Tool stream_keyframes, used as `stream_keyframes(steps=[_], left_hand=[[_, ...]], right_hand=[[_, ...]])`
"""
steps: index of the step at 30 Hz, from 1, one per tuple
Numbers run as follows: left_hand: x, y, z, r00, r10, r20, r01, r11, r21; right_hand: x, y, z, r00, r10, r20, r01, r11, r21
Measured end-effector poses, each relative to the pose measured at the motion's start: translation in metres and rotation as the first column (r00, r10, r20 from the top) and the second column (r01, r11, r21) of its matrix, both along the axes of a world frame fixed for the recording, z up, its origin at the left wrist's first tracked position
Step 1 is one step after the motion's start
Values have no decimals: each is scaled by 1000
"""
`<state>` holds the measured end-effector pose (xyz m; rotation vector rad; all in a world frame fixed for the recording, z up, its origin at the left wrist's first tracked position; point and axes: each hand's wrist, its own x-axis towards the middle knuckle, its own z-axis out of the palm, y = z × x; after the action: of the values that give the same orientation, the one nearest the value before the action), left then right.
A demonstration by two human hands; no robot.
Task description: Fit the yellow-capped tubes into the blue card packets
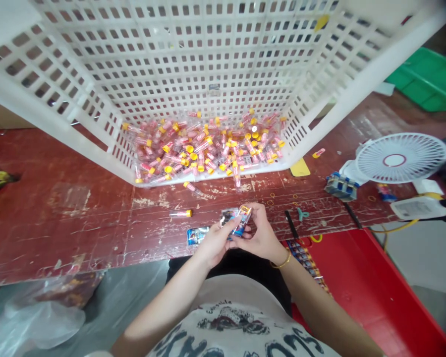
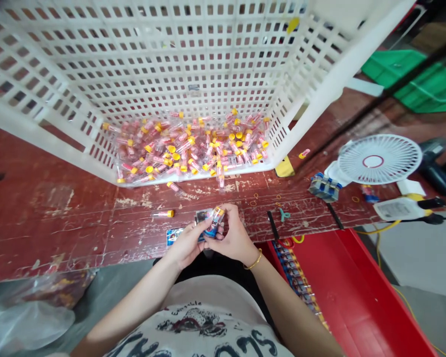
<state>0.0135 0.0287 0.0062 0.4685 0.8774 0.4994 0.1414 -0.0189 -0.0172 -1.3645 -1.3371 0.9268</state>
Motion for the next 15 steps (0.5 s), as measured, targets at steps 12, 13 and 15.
stream_keyframes(steps=[12, 13, 15], left_hand=[[-10, -4, -13, 997, 74, 0, -74, 997, -8], [-10, -4, -15, 997, 75, -4, -75, 997, -5], [-10, -4, -17, 997, 76, -6, -76, 997, 9]], right_hand=[[-2, 3, -10, 998, 58, -28, -58, 998, -2], [-1, 3, -9, 998, 58, -32, -58, 998, 7], [-1, 4, -6, 996, 58, -65, -57, 998, 21]])
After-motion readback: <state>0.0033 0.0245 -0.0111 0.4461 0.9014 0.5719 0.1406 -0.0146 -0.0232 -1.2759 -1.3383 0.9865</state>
